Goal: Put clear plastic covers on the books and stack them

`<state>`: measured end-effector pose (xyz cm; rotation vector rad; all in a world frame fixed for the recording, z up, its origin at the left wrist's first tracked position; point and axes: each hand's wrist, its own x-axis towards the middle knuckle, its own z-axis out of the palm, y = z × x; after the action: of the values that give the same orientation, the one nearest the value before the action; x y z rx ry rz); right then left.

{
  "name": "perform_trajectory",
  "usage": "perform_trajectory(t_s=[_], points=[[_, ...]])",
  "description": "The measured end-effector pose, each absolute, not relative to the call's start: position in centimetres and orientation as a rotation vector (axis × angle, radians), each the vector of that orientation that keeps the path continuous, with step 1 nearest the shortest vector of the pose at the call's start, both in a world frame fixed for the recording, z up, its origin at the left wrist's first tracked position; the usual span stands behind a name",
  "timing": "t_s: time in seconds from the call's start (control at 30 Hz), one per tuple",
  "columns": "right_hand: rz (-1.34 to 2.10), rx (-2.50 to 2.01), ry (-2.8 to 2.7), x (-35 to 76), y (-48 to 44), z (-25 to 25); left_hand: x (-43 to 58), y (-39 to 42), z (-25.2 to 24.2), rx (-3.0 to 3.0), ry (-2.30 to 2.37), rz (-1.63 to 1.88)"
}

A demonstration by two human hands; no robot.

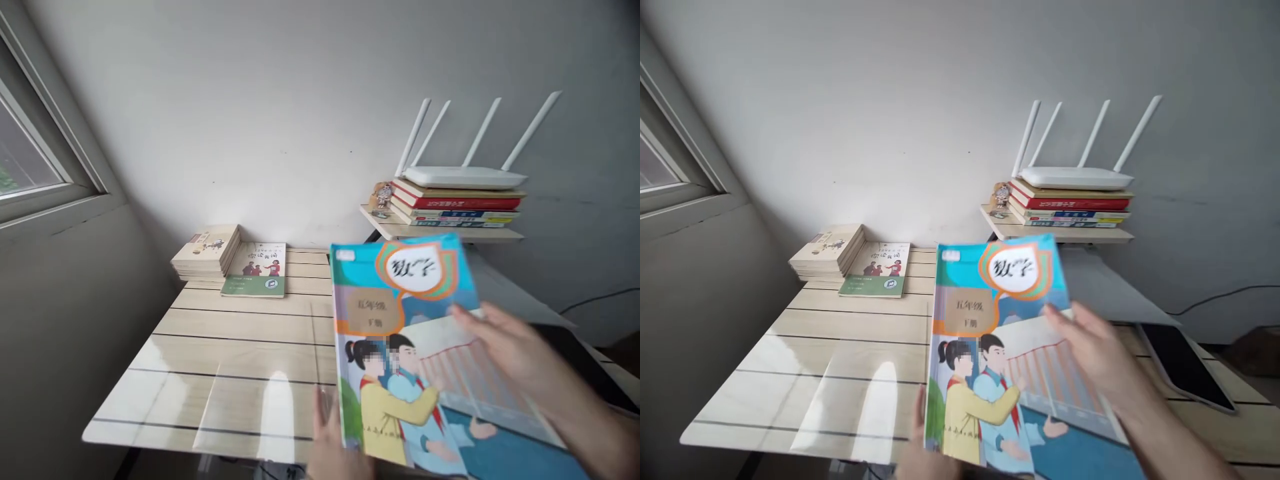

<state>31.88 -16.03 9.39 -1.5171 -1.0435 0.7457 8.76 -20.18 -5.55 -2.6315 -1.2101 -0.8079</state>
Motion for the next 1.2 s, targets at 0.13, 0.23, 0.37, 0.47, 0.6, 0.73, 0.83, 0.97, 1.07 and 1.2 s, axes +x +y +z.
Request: perform_trajectory(t_s=[0.13,0.23,0.37,0.47,0.6,0.73,0.83,0.97,1.07,1.2], points=[[1.115,-1.451,-0.907,30.4,-14.7,3.9,-0.1,-18.6,-0.6,-2.479,-1.682,-0.636],[1.173,-1.433,-0.932,30.3,-13.9,0.6,-6.0,-17.0,1.1,-2.260,-1.964,-0.533],[1.216,-1.439,-0.993,30.2,-13.2,-1.4,-8.1,-15.4,1.0,-2.146,-2.126,-0.398],[1.194,-1.483,-1.069,30.2,-13.0,-2.1,-6.7,-15.1,1.3,-2.125,-2.221,-0.300],[1.011,-1.627,-1.214,30.5,-13.0,-2.8,-5.4,-14.9,2.3,-2.077,-2.510,-0.337],[0.659,-1.826,-1.377,30.7,-13.1,-3.1,-5.4,-14.8,2.8,-2.080,-2.651,-0.319],[0.413,-1.942,-1.425,30.7,-12.9,-3.0,-5.3,-14.9,2.8,-2.046,-2.602,-0.225],[0.494,-1.956,-1.418,30.5,-12.8,-2.3,-4.8,-15.3,2.6,-1.949,-2.456,-0.140],[0.619,-1.969,-1.401,30.4,-12.7,-2.0,-4.5,-15.3,2.6,-1.981,-2.470,-0.176],[0.706,-1.901,-1.382,30.6,-12.5,-2.1,-4.8,-15.1,2.7,-2.014,-2.642,-0.348]])
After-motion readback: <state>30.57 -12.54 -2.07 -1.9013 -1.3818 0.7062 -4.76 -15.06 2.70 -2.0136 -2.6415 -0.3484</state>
